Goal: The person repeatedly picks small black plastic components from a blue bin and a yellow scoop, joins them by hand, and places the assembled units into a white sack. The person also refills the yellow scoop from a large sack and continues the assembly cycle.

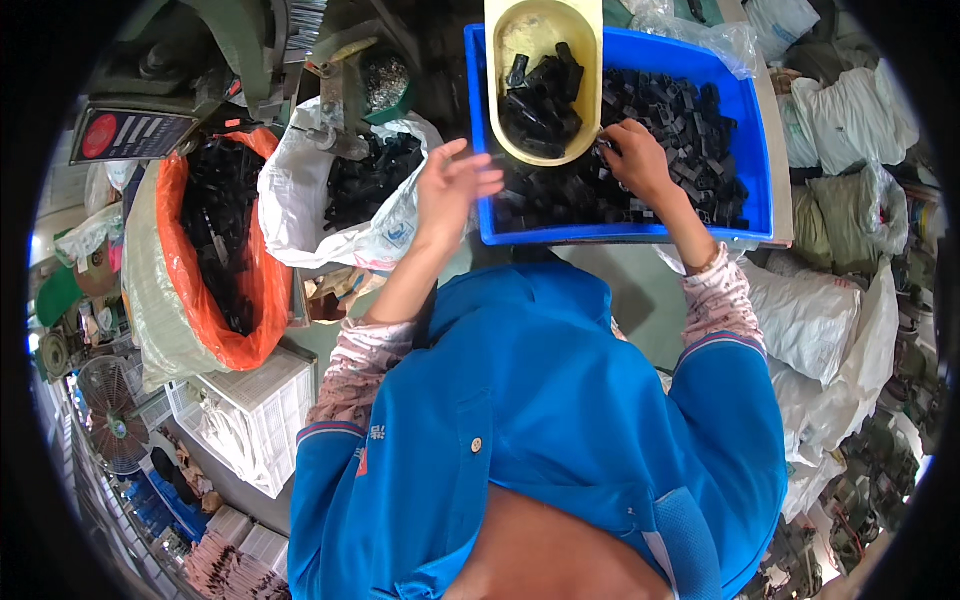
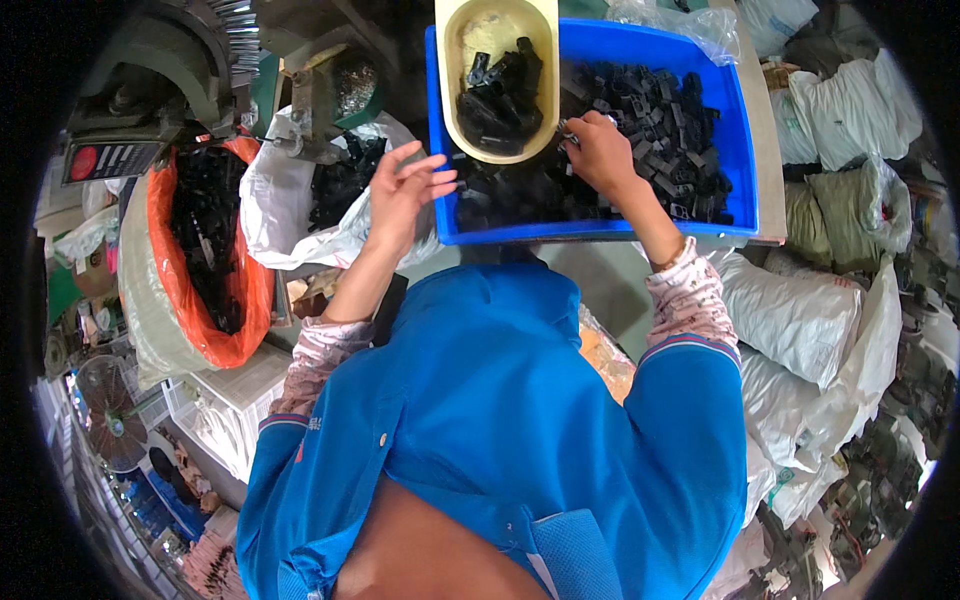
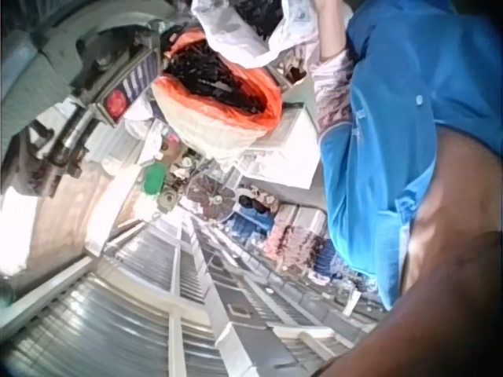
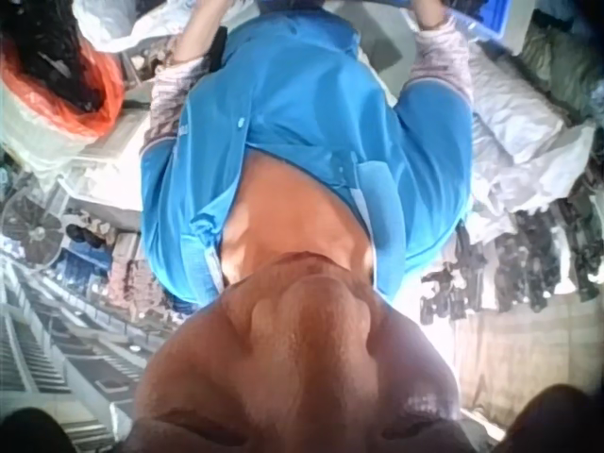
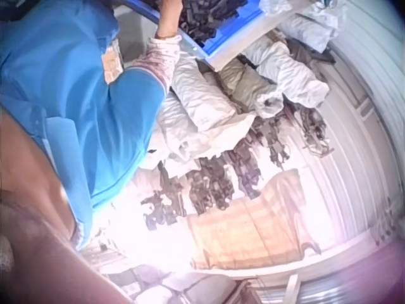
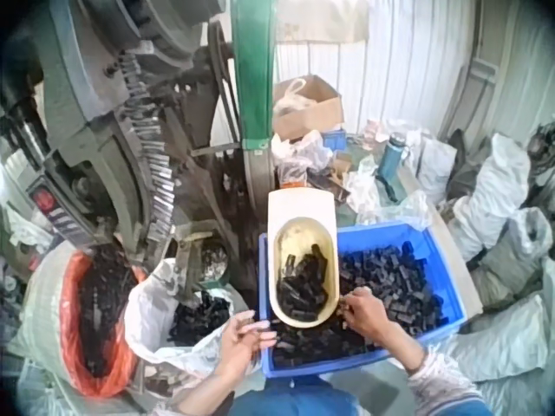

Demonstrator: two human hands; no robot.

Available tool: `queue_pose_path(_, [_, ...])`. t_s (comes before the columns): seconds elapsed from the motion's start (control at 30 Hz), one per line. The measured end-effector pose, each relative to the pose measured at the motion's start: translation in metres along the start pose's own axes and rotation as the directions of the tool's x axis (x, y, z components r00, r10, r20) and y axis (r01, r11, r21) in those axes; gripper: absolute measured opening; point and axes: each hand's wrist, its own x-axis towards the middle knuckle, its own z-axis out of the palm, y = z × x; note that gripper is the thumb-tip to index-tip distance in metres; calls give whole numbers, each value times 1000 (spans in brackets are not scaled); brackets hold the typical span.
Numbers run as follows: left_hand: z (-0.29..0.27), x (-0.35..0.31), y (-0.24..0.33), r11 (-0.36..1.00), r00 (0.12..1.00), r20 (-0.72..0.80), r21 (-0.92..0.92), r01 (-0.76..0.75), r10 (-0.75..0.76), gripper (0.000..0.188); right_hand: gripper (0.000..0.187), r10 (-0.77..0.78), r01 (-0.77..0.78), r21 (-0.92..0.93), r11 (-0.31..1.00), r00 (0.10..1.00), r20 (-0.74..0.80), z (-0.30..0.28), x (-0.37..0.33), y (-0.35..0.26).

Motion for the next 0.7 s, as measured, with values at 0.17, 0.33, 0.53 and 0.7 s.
queue_pose_path(0.17, [2, -14, -9, 995, 993, 78, 48, -92, 88, 31, 32, 151, -105, -116, 988, 834, 531, -38, -19, -27])
queue_pose_path(0.33, [39, -24, -19, 988, 938, 338, 149, 29, -78, 28, 28, 104, -136, 15, 991, 816, 568, -21, -32, 0])
queue_pose_path(0.53, [80, -12, -38, 925, 906, 366, 376, 64, -212, 30, 20, 141, -269, 171, 948, 834, 533, -31, -53, 14])
queue_pose_path(0.7, [111, 19, -54, 592, 844, 533, 702, -396, -67, 25, 16, 217, -285, 171, 943, 918, 333, -52, -55, 29])
